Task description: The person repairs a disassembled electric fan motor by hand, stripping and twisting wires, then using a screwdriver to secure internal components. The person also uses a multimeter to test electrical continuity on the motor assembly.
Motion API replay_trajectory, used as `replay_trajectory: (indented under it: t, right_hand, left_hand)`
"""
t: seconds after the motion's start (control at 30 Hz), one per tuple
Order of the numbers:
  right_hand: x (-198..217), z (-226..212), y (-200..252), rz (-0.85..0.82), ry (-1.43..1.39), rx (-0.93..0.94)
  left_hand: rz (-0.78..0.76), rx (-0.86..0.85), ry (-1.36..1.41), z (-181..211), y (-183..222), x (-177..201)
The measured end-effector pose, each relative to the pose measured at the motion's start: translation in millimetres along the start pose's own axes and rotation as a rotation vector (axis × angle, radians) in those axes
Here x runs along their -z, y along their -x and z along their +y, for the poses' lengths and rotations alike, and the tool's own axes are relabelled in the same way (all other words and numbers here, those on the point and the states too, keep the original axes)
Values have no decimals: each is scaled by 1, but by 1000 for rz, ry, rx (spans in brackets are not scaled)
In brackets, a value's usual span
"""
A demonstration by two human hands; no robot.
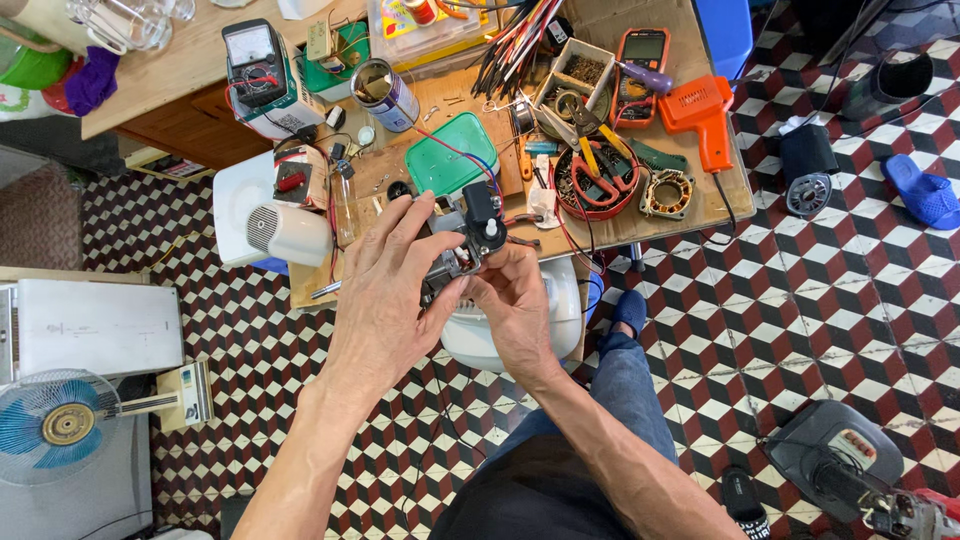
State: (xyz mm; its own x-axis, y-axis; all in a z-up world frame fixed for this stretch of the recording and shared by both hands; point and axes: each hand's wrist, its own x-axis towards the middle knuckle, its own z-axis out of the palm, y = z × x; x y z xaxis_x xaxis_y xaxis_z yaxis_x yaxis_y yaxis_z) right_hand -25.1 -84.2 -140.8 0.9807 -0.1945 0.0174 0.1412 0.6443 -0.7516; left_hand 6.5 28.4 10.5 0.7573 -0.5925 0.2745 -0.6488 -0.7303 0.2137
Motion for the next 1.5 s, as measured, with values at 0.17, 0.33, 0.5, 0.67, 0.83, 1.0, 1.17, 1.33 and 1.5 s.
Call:
replay_trajectory:
  t: [0.17, 0.33, 0.5, 0.67, 0.83, 1.0, 1.17, 1.33, 1.5]
  right_hand:
    - [0, 4, 2, 24, -110, -12]
    - [0, 3, 1, 23, -118, -11]
    - [-2, -2, 1, 24, -93, 4]
    - [1, -3, 0, 7, 5, 22]
    - [4, 1, 1, 32, 19, 34]
    - [3, 1, 0, 20, 39, 33]
    - [2, -5, -5, 45, -7, 7]
    - [5, -7, -11, 46, -129, -25]
    - [8, -4, -15, 25, -146, -18]
  left_hand:
    - [15, 30, 12, 3, -1, -1]
    - [1, 28, 8, 4, -3, 2]
    - [15, 50, 50, 3, -5, 6]
    - [88, 105, 105, 8, -9, -4]
    - [107, 95, 76, 13, -10, -5]
    - [116, 81, 42, 13, -11, -1]
    - [69, 97, 52, 10, -13, 3]
    - [76, 82, 19, 11, -15, 1]
    - [55, 59, -23, 12, -20, 1]
